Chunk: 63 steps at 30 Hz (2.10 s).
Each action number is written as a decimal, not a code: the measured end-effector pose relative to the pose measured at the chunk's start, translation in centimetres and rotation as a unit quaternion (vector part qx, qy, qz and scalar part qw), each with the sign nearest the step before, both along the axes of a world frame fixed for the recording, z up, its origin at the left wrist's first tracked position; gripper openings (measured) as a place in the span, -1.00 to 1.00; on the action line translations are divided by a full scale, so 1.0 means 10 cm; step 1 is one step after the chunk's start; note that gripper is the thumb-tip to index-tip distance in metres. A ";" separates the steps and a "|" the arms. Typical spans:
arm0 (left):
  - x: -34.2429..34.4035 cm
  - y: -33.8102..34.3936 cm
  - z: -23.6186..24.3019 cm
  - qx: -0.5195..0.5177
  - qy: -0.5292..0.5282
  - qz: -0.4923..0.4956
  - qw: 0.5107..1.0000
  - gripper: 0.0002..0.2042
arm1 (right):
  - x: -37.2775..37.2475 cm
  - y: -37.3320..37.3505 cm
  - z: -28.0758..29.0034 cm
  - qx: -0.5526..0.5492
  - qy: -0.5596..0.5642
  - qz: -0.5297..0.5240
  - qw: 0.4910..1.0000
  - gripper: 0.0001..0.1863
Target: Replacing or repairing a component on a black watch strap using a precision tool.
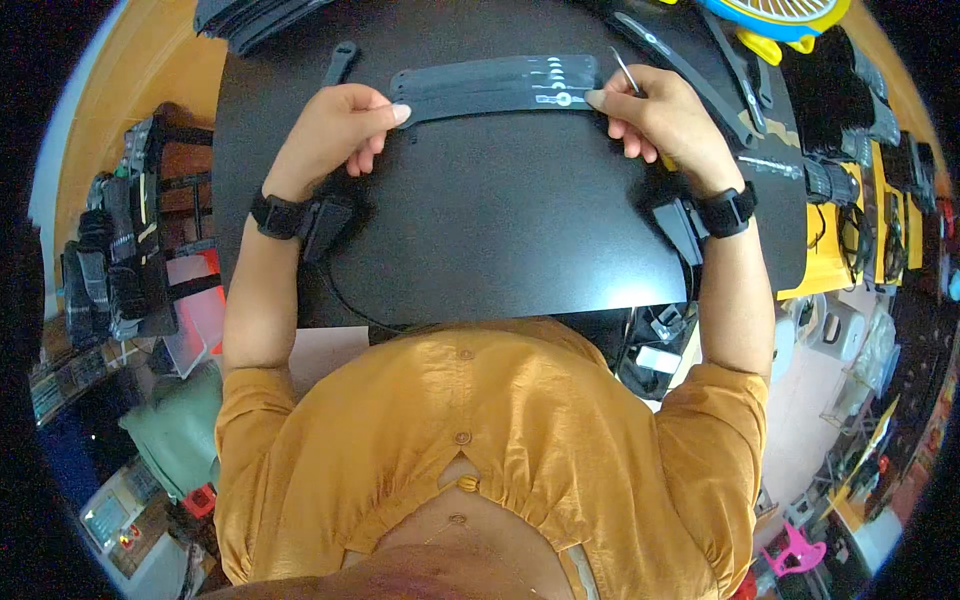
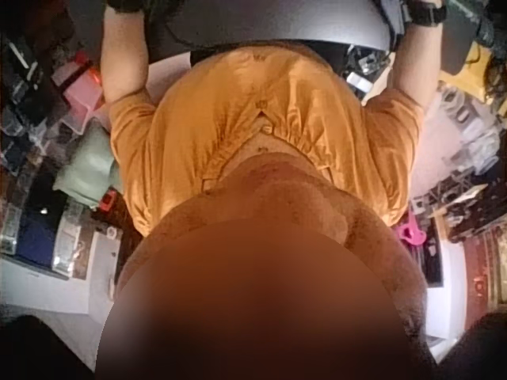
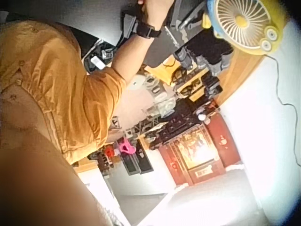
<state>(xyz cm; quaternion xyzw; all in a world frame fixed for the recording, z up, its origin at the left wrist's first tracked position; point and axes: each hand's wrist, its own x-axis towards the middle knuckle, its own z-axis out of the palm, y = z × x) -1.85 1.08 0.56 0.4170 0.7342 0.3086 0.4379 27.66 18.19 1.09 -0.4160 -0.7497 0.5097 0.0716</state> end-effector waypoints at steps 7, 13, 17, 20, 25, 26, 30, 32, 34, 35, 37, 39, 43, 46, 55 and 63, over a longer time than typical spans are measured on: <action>-0.01 -0.01 0.00 -0.018 0.002 0.009 1.000 -0.75 | -0.04 0.02 -0.04 0.008 -0.006 0.004 1.000 -0.77; -0.03 0.02 -0.04 -0.020 -0.015 0.011 1.000 -0.75 | -0.06 0.02 -0.03 0.024 -0.019 -0.011 0.999 -0.76; 0.01 0.03 -0.02 -0.022 0.007 0.016 1.000 -0.75 | -0.08 0.02 -0.02 0.021 -0.030 -0.021 0.999 -0.76; 0.04 0.03 -0.03 -0.017 0.034 0.024 0.999 -0.75 | -0.11 0.00 0.01 0.028 -0.037 -0.017 0.999 -0.78; 0.02 -0.02 0.10 -0.018 0.074 -0.023 0.997 -0.74 | -0.03 0.03 -0.09 0.016 0.030 -0.047 0.998 -0.79; -0.03 -0.06 0.15 -0.012 0.075 -0.023 0.997 -0.74 | 0.01 0.05 -0.08 -0.007 0.051 -0.062 0.997 -0.78; -0.25 -0.33 0.38 0.071 0.282 -0.017 0.957 -0.66 | 0.10 0.04 0.06 0.009 0.054 -0.051 0.997 -0.74; -0.35 -0.48 0.36 0.087 0.354 -0.005 0.931 -0.64 | 0.09 -0.03 0.17 0.031 0.064 -0.042 0.997 -0.76; -0.50 -0.66 0.20 0.040 0.468 -0.031 0.883 -0.60 | 0.00 -0.16 0.34 0.035 0.074 -0.032 0.996 -0.75; -0.52 -0.71 0.16 0.040 0.470 -0.027 0.881 -0.60 | -0.07 -0.25 0.36 0.037 0.077 -0.029 0.996 -0.75; -0.52 -0.78 0.11 -0.025 0.385 0.043 0.922 -0.62 | -0.21 -0.41 0.39 -0.004 0.122 0.019 0.992 -0.74; -0.53 -0.80 0.05 -0.006 0.400 0.044 0.915 -0.62 | -0.39 -0.57 0.35 -0.028 0.121 0.074 0.990 -0.72; -0.21 -0.72 0.06 0.189 0.242 0.051 0.950 -0.67 | -0.81 -0.98 0.26 -0.065 0.145 0.112 0.981 -0.64; 0.17 -0.58 0.07 0.269 0.194 0.005 0.943 -0.72 | -1.03 -1.08 0.23 -0.081 0.199 0.092 0.972 -0.63; 0.22 -0.24 0.26 0.089 -0.295 -0.148 0.940 -0.65 | -1.07 -0.60 0.05 -0.277 0.369 0.029 0.887 -0.76; 0.13 -0.21 0.00 0.117 -0.434 -0.127 0.884 -0.66 | -1.07 -0.58 0.00 -0.231 0.319 0.042 0.918 -0.65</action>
